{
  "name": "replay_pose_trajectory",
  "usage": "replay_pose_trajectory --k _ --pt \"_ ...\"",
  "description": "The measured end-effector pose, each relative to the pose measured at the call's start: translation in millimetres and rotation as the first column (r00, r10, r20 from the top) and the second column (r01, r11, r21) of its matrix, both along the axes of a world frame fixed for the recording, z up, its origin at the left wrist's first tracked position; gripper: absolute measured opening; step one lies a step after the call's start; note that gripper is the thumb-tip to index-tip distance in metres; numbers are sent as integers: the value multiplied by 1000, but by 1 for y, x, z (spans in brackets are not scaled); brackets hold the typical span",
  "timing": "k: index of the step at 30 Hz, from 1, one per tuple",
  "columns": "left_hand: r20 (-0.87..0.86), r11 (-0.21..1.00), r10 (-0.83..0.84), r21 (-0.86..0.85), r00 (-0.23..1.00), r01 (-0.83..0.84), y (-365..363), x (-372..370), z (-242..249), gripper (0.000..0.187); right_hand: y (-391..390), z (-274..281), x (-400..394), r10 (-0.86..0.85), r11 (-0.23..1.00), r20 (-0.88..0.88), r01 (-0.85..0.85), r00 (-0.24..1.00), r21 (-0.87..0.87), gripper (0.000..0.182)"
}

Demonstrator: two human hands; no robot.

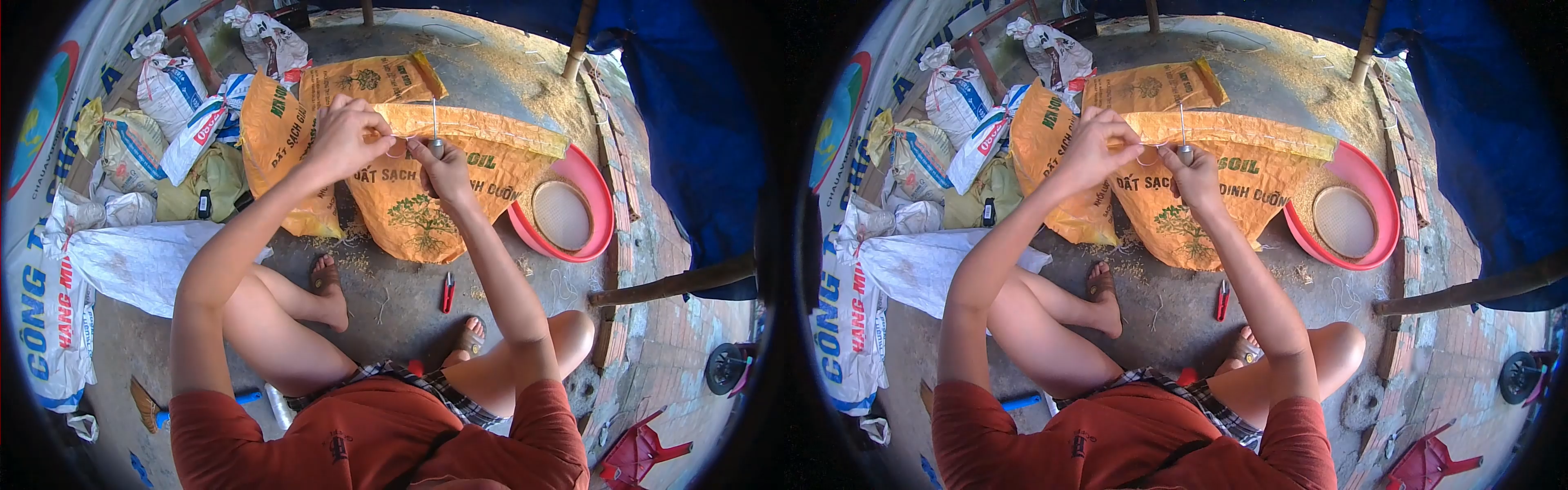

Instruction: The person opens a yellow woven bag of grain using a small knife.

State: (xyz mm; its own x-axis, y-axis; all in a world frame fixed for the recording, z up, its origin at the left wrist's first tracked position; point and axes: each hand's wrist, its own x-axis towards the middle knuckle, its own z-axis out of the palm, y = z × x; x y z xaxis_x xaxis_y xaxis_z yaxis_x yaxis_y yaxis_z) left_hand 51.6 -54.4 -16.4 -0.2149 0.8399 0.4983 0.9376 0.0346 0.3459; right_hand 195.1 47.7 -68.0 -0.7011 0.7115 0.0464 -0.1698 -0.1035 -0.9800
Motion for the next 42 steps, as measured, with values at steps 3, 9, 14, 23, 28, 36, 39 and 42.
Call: replay_pose_trajectory --k 3,9,14,23,28,36,39,42 --pt "152 991 -99 -79 983 112 -2 -25 24 17 0 7 3 4 999 58 -8 998 54 19" --pt "623 946 -171 -112 763 303 -25 -53 64 21 -5 21 5 -65 985 6 63 998 160 15" --pt "576 888 -264 -167 773 428 -37 -49 81 21 -16 35 6 -142 880 -76 161 987 446 14" --pt "458 755 -458 -251 761 605 -17 -35 82 23 -31 40 11 -113 714 9 75 994 696 17" --pt "521 910 -298 -98 800 403 25 -64 52 36 -35 34 14 -91 686 74 9 993 727 15" --pt "431 763 -80 -554 899 334 69 -58 22 64 -37 27 18 -56 533 176 -119 983 837 14" --pt "394 707 57 -665 917 241 67 -46 27 75 -38 28 18 -53 528 195 -139 979 838 14" --pt "288 766 41 -624 957 155 72 -55 13 72 -38 28 18 -37 534 186 -138 982 834 14"
